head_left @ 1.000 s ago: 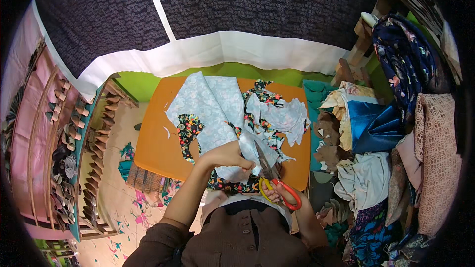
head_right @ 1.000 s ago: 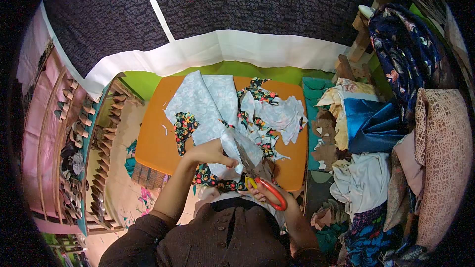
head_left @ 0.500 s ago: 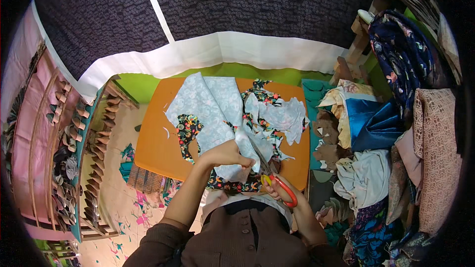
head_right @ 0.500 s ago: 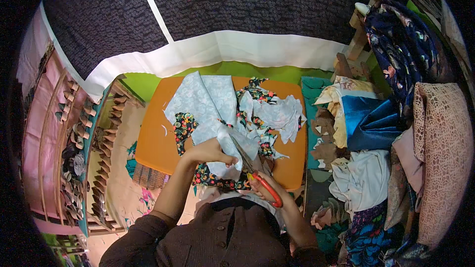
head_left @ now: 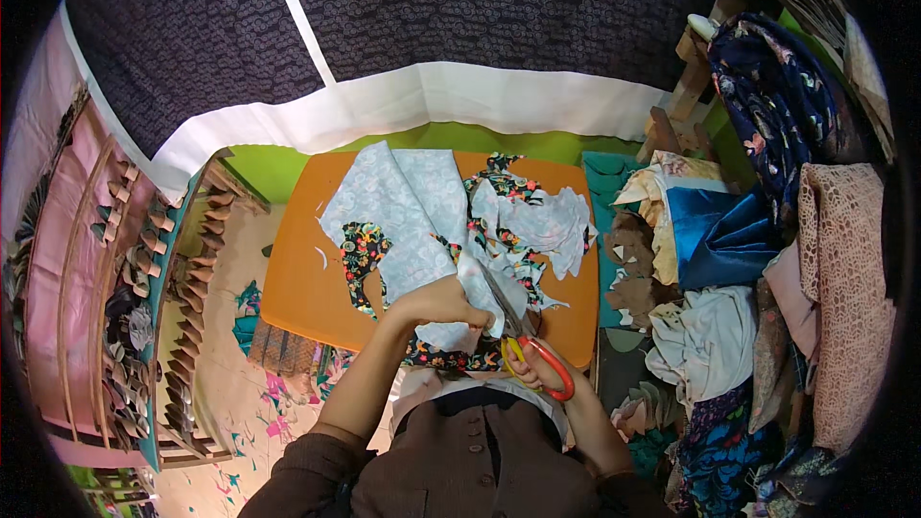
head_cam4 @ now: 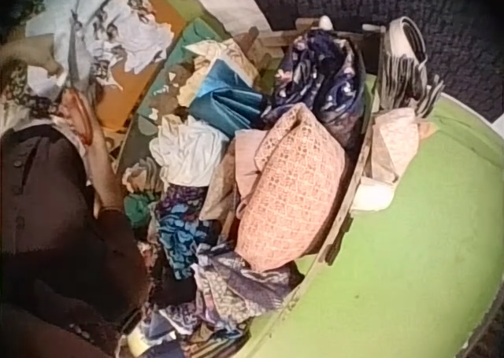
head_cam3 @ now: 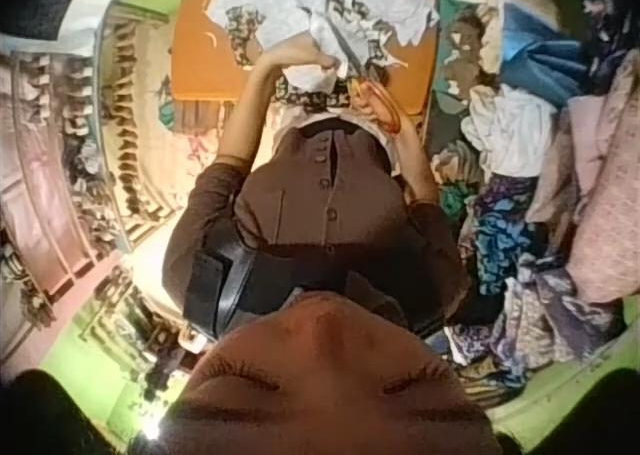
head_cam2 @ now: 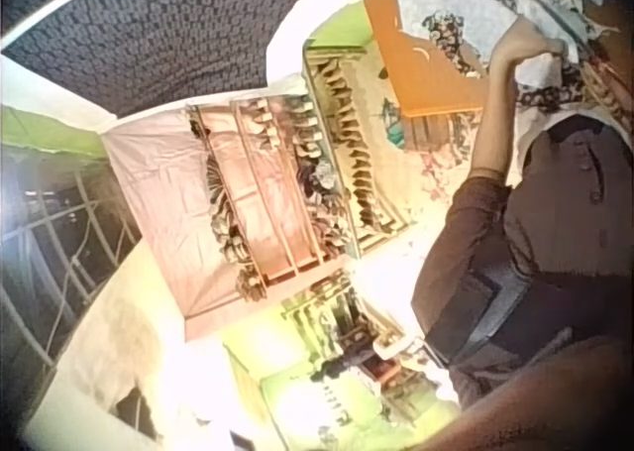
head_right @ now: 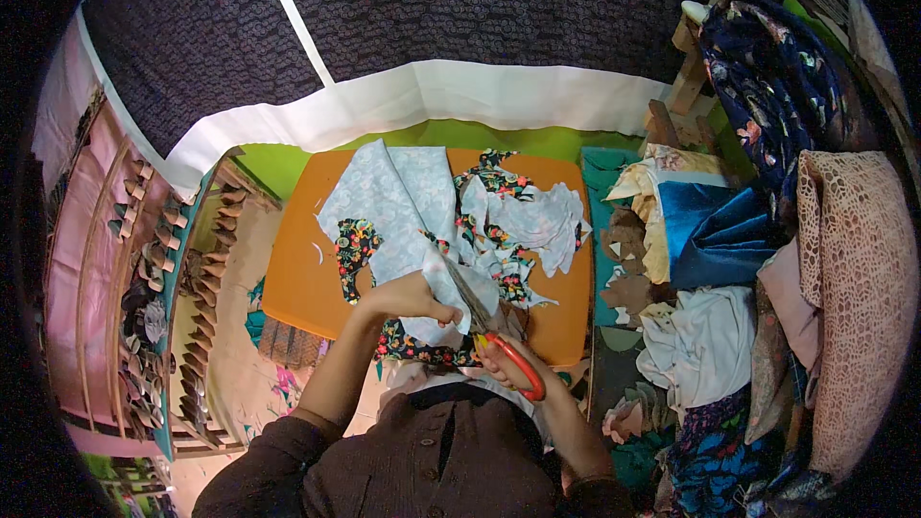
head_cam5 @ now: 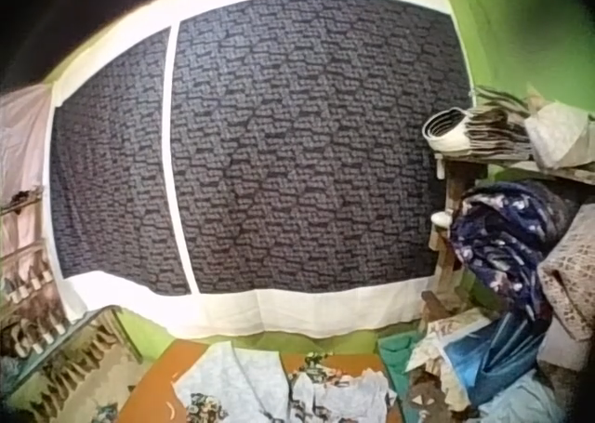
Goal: The recorder is cutting patterned fabric into specific shapes using a pair of scissors at a workbench.
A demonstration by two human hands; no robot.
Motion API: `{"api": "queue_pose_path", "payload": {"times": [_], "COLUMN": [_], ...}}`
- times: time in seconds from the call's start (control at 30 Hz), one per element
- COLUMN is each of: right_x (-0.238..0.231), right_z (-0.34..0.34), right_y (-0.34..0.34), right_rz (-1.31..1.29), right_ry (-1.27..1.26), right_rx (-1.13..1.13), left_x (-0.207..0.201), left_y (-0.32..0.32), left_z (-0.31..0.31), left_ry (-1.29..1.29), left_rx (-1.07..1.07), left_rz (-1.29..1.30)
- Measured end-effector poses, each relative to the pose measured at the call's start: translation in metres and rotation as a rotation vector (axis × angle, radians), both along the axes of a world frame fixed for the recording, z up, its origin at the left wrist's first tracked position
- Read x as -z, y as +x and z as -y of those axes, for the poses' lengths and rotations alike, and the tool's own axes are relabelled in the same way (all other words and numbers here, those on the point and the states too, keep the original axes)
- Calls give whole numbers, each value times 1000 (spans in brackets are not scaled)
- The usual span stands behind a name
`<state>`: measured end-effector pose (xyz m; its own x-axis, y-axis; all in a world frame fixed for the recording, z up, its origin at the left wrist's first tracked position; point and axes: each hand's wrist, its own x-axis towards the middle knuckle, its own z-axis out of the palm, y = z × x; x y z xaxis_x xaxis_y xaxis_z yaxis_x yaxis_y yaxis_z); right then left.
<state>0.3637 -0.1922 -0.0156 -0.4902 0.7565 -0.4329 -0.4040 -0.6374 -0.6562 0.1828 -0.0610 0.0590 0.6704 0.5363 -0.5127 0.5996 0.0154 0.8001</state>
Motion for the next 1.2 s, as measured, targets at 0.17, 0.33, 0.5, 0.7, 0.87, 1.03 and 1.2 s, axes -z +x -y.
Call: {"api": "queue_pose_path", "payload": {"times": [0.17,0.33,0.5,0.7,0.87,1.03,1.2], "right_x": [-13,-15,-8,-11,-9,1,0], "right_z": [3,4,3,1,-2,-7,-11], "right_y": [1,7,14,17,15,12,-3], "right_rz": [81,240,248,258,178,146,169], "right_ry": [25,70,135,120,103,74,36], "right_rx": [3,-40,-49,29,97,95,77], "left_x": [5,10,16,35,43,46,53], "left_y": [5,-3,5,27,36,34,19], "left_z": [-1,-1,-6,-1,4,10,7], "left_ry": [-17,15,152,178,393,295,81], "left_rx": [48,-156,-235,-512,-605,-702,-678], "left_rz": [38,315,355,412,441,557,602]}}
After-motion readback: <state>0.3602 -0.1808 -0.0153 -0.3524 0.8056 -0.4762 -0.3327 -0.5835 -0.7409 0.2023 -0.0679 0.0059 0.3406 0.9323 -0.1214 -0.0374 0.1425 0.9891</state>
